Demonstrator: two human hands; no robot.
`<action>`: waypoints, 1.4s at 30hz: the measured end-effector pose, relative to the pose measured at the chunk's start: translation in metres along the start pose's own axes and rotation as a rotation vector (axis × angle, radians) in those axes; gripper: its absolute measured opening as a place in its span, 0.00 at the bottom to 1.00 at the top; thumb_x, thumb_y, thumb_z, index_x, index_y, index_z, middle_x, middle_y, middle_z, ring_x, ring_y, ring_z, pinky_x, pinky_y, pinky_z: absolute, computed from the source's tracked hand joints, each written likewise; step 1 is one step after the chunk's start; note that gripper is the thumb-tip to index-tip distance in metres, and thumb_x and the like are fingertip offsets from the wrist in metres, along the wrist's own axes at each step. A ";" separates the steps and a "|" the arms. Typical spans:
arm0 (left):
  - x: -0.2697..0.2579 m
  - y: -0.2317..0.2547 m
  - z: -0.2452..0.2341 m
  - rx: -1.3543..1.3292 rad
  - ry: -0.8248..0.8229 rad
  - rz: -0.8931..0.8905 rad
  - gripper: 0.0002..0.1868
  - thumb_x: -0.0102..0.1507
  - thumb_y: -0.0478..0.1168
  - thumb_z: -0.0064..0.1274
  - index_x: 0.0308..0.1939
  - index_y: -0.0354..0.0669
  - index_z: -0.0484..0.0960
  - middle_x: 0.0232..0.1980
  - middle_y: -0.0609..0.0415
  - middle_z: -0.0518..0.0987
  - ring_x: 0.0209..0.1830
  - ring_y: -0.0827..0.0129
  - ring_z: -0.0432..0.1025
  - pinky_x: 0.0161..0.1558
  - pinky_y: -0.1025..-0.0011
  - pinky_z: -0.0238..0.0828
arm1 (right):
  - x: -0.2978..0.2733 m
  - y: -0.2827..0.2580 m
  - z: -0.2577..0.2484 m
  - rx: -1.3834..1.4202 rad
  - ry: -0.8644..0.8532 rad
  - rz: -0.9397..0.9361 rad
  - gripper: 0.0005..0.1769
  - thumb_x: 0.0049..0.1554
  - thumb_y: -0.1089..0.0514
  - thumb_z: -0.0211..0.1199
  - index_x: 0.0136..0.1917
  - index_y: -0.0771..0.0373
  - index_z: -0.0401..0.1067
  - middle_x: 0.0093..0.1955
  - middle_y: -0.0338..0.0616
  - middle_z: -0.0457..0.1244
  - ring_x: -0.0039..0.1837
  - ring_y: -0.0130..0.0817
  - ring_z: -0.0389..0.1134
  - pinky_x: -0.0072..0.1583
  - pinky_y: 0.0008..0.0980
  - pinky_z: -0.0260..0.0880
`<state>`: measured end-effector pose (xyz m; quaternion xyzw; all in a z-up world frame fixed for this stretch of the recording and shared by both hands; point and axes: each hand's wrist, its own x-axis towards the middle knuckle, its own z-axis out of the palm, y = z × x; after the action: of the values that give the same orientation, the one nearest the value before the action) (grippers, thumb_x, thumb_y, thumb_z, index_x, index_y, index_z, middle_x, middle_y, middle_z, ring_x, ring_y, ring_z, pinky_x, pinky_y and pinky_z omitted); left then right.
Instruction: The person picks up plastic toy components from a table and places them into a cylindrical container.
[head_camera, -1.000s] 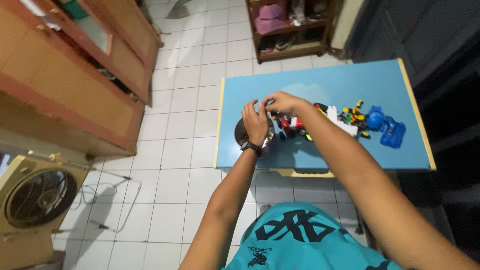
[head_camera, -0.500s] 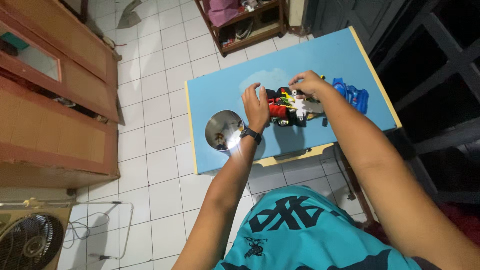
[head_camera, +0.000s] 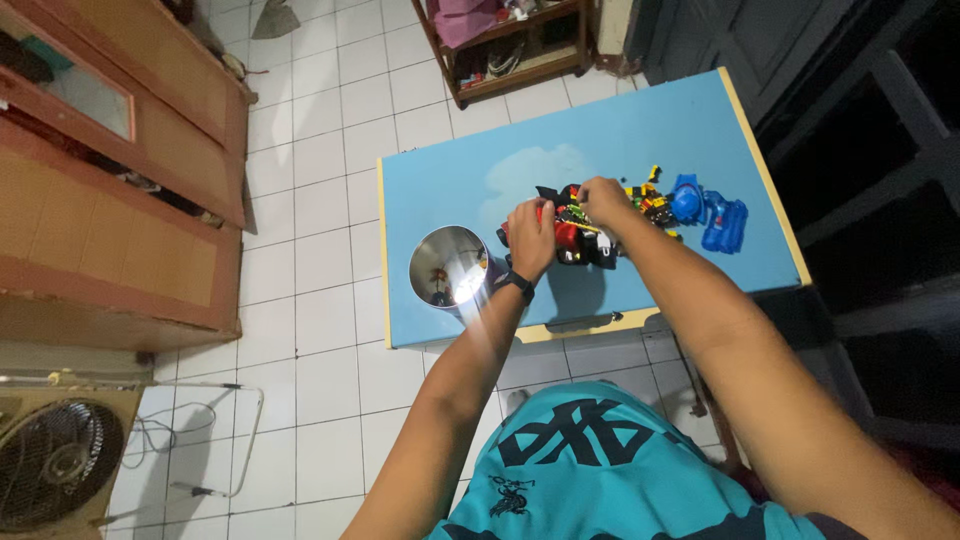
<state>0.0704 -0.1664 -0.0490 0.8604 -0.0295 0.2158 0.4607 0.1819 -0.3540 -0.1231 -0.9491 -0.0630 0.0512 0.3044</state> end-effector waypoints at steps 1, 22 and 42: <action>-0.003 -0.005 0.002 0.011 -0.008 0.004 0.16 0.70 0.48 0.47 0.50 0.38 0.80 0.51 0.42 0.79 0.56 0.46 0.69 0.60 0.54 0.63 | 0.000 -0.001 0.005 0.001 -0.004 -0.004 0.09 0.49 0.61 0.70 0.46 0.57 0.81 0.46 0.51 0.72 0.51 0.47 0.74 0.56 0.43 0.74; -0.017 -0.009 0.016 0.041 -0.101 -0.081 0.17 0.69 0.48 0.50 0.49 0.37 0.81 0.50 0.40 0.80 0.55 0.44 0.69 0.58 0.52 0.63 | -0.016 -0.032 0.008 -0.183 -0.004 -0.186 0.06 0.56 0.58 0.62 0.48 0.55 0.77 0.51 0.56 0.67 0.56 0.57 0.70 0.56 0.52 0.70; 0.003 0.065 -0.050 -0.102 -0.087 0.049 0.14 0.69 0.44 0.51 0.50 0.37 0.80 0.50 0.43 0.78 0.54 0.49 0.69 0.58 0.56 0.65 | -0.046 -0.109 -0.067 -0.334 -0.082 -0.030 0.18 0.54 0.43 0.68 0.54 0.51 0.78 0.57 0.49 0.67 0.60 0.52 0.69 0.58 0.52 0.71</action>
<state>0.0400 -0.1628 0.0270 0.8434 -0.0814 0.1875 0.4968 0.1363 -0.3119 -0.0025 -0.9825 -0.0975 0.0743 0.1402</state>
